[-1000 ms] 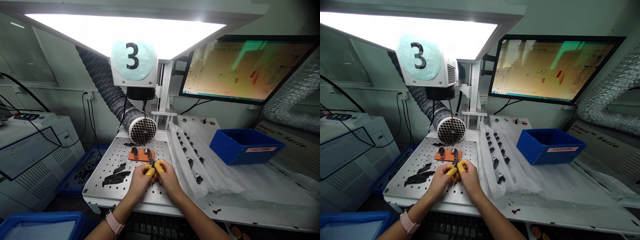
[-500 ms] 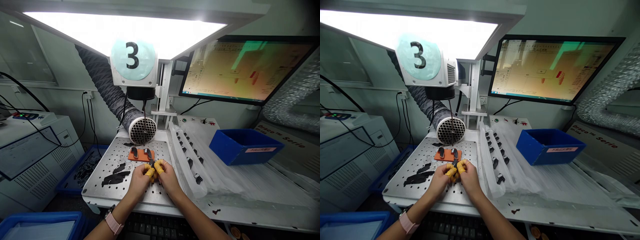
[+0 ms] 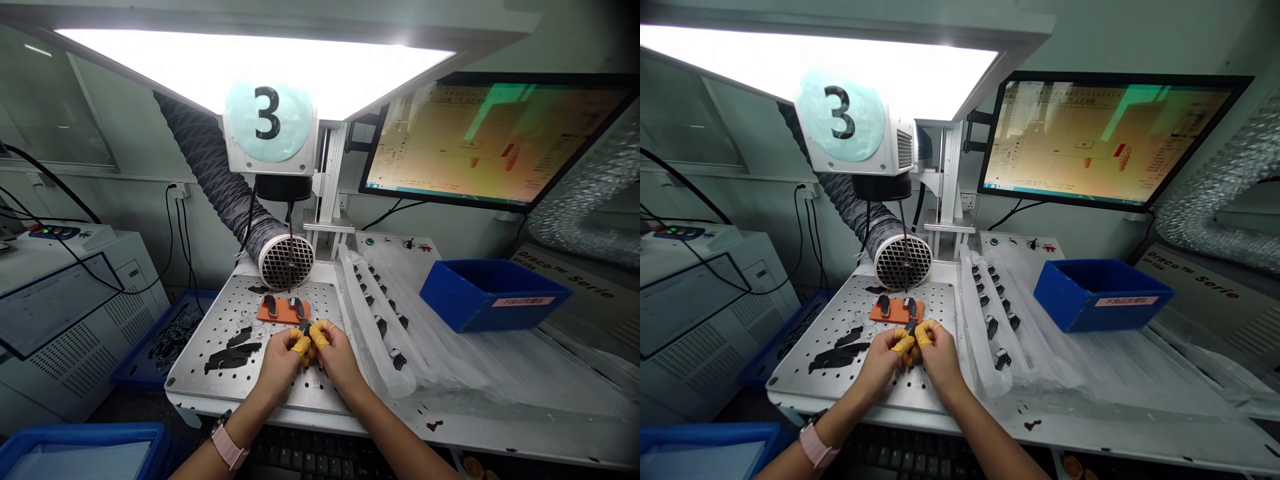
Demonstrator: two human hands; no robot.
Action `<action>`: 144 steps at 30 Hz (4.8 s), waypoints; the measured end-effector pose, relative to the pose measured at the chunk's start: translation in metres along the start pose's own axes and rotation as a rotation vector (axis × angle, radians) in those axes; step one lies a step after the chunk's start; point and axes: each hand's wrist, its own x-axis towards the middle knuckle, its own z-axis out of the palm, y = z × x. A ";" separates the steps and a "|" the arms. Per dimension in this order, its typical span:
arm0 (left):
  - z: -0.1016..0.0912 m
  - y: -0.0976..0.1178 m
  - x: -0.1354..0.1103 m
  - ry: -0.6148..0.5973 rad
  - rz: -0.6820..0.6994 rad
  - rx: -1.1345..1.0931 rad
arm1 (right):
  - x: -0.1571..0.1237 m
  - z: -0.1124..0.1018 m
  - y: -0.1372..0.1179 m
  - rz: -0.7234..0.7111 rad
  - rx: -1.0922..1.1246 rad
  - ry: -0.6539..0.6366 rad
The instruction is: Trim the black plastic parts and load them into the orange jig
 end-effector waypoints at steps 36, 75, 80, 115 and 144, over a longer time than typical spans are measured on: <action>0.000 0.000 -0.002 -0.074 0.032 0.011 | -0.003 0.000 -0.003 0.027 0.068 0.057; 0.004 0.006 -0.002 -0.007 0.012 -0.034 | 0.001 -0.001 0.005 -0.015 -0.008 0.032; 0.003 0.003 -0.002 0.003 0.014 -0.022 | 0.002 -0.001 0.007 -0.027 -0.006 0.033; 0.005 0.006 -0.003 0.004 0.003 -0.047 | 0.004 -0.002 0.013 -0.045 -0.009 0.045; 0.004 0.007 -0.003 0.008 -0.005 -0.053 | 0.003 -0.002 0.012 -0.033 -0.013 0.035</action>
